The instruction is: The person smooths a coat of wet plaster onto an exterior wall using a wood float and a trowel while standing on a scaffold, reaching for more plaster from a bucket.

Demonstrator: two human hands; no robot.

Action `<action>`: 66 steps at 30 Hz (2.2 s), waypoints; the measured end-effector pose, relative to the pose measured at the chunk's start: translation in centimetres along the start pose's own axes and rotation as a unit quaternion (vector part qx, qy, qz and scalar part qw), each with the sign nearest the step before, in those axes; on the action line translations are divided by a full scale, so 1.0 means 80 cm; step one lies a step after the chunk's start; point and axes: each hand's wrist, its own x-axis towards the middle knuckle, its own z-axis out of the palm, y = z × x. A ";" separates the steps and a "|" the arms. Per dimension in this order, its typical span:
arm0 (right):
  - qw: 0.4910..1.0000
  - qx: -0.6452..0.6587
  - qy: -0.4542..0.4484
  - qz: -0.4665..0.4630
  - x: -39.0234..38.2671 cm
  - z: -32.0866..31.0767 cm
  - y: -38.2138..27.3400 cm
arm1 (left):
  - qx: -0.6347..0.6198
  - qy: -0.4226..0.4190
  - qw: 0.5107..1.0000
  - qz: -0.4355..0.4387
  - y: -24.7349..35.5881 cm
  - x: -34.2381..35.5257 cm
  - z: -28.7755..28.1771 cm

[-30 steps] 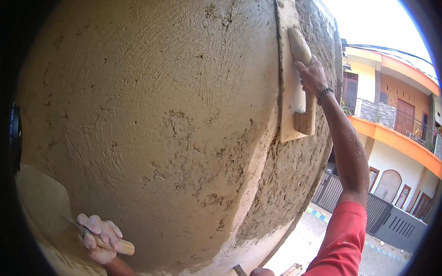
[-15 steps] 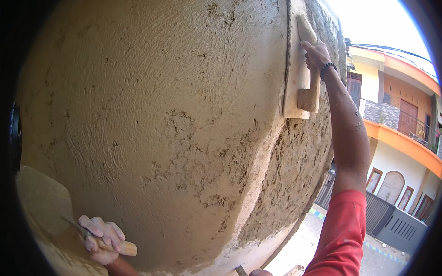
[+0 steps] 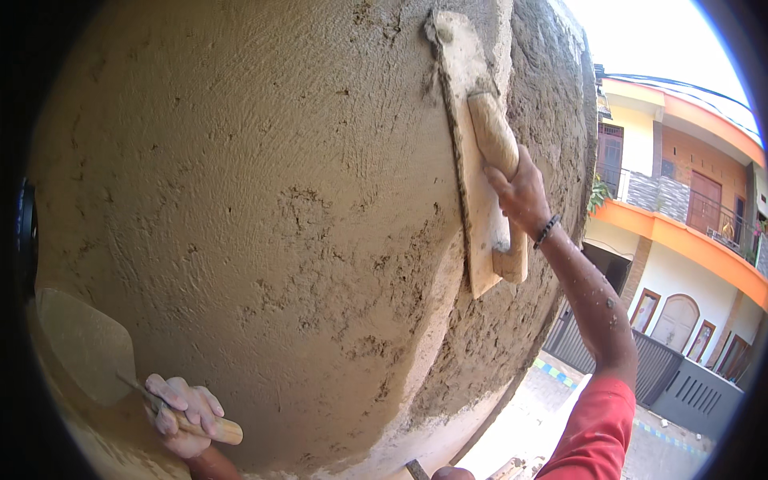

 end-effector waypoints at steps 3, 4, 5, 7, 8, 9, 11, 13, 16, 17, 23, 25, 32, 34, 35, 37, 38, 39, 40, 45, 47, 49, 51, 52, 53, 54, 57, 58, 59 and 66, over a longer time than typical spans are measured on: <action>0.996 0.003 0.022 0.082 -0.023 -0.005 0.014 | -0.015 -0.017 1.000 0.009 0.003 -0.001 0.000; 0.994 0.012 0.038 0.106 -0.017 -0.011 0.019 | -0.018 -0.012 1.000 0.017 0.004 -0.002 0.000; 0.989 0.025 0.052 0.133 -0.010 -0.011 0.019 | -0.016 -0.006 1.000 0.022 0.006 -0.003 0.000; 0.978 0.052 0.080 0.185 0.026 -0.016 0.004 | -0.006 -0.005 1.000 0.023 0.014 -0.004 -0.001; 0.980 0.059 0.077 0.175 0.046 -0.024 -0.004 | -0.001 -0.010 1.000 0.022 0.018 -0.004 -0.003; 0.977 0.050 0.092 0.185 0.068 -0.028 -0.011 | 0.002 -0.016 1.000 0.022 0.021 -0.004 -0.005; 0.977 0.045 0.090 0.189 0.118 -0.051 -0.006 | -0.004 -0.017 1.000 0.020 0.023 -0.002 -0.009; 0.981 0.046 0.076 0.170 0.158 -0.054 -0.011 | 0.005 -0.017 0.999 0.028 0.027 0.000 -0.014; 0.984 0.039 0.101 0.140 0.196 -0.069 -0.039 | 0.001 -0.012 0.999 0.043 0.023 0.002 -0.016; 0.988 0.032 0.096 0.118 0.205 -0.074 -0.046 | 0.002 -0.007 0.999 0.045 0.021 0.003 -0.014; 0.991 0.008 0.070 0.110 0.119 -0.026 -0.041 | -0.001 0.006 0.999 0.033 0.022 -0.005 -0.025; 0.989 0.020 0.073 0.124 0.136 -0.034 -0.044 | -0.006 0.015 0.999 0.034 0.021 -0.004 -0.026; 0.994 0.031 0.065 0.086 0.189 -0.043 -0.077 | -0.006 0.022 0.999 0.041 0.016 -0.011 -0.030; 0.998 0.022 0.045 0.044 0.163 -0.024 -0.085 | 0.003 0.027 0.998 0.049 0.016 -0.015 -0.033; 0.998 0.016 0.042 0.040 0.151 -0.017 -0.087 | 0.008 0.027 0.998 0.050 0.015 -0.016 -0.035; 0.999 0.010 0.025 0.020 0.116 -0.005 -0.095 | 0.012 0.035 0.998 0.049 0.010 -0.020 -0.037; 1.000 0.005 0.014 0.014 0.096 0.000 -0.095 | 0.013 0.043 0.998 0.044 0.007 -0.022 -0.036; 1.000 0.008 0.000 -0.008 0.080 0.004 -0.092 | 0.013 0.052 0.998 0.038 0.004 -0.023 -0.035; 1.000 0.002 -0.013 -0.018 0.058 0.012 -0.091 | 0.011 0.051 0.998 0.038 0.003 -0.026 -0.035; 0.994 -0.014 -0.065 -0.089 -0.056 0.055 -0.090 | 0.038 0.041 0.996 0.075 0.003 -0.030 -0.017; 0.968 -0.063 -0.036 -0.241 -0.095 0.079 -0.061 | 0.049 0.023 0.997 0.061 0.006 -0.034 -0.013; 0.983 -0.020 -0.132 -0.123 -0.157 0.095 -0.046 | 0.042 0.011 0.998 0.051 0.006 -0.034 -0.006; 0.969 -0.080 -0.182 -0.145 -0.227 0.103 -0.010 | 0.021 0.008 0.999 0.040 -0.002 -0.029 0.014; 0.958 -0.107 -0.227 -0.141 -0.262 0.106 0.007 | 0.015 0.005 0.999 0.043 -0.001 -0.029 0.020; 0.948 -0.110 -0.246 -0.170 -0.291 0.108 0.015 | 0.017 -0.027 0.999 0.043 0.006 -0.025 0.021; 0.940 -0.110 -0.272 -0.172 -0.324 0.106 0.038 | 0.006 -0.030 0.999 0.039 0.012 -0.026 0.023; 0.953 -0.144 -0.240 -0.113 -0.363 0.094 0.074 | -0.007 -0.051 0.998 0.039 0.041 -0.021 0.032; 0.963 -0.140 -0.216 -0.077 -0.362 0.088 0.070 | -0.014 -0.049 0.998 0.038 0.043 -0.023 0.027; 0.979 -0.114 -0.166 -0.029 -0.357 0.090 0.061 | -0.012 -0.050 0.998 0.034 0.046 -0.025 0.023; 0.988 0.080 -0.006 0.129 -0.175 0.066 -0.028 | -0.010 -0.018 0.999 0.042 0.057 -0.027 0.010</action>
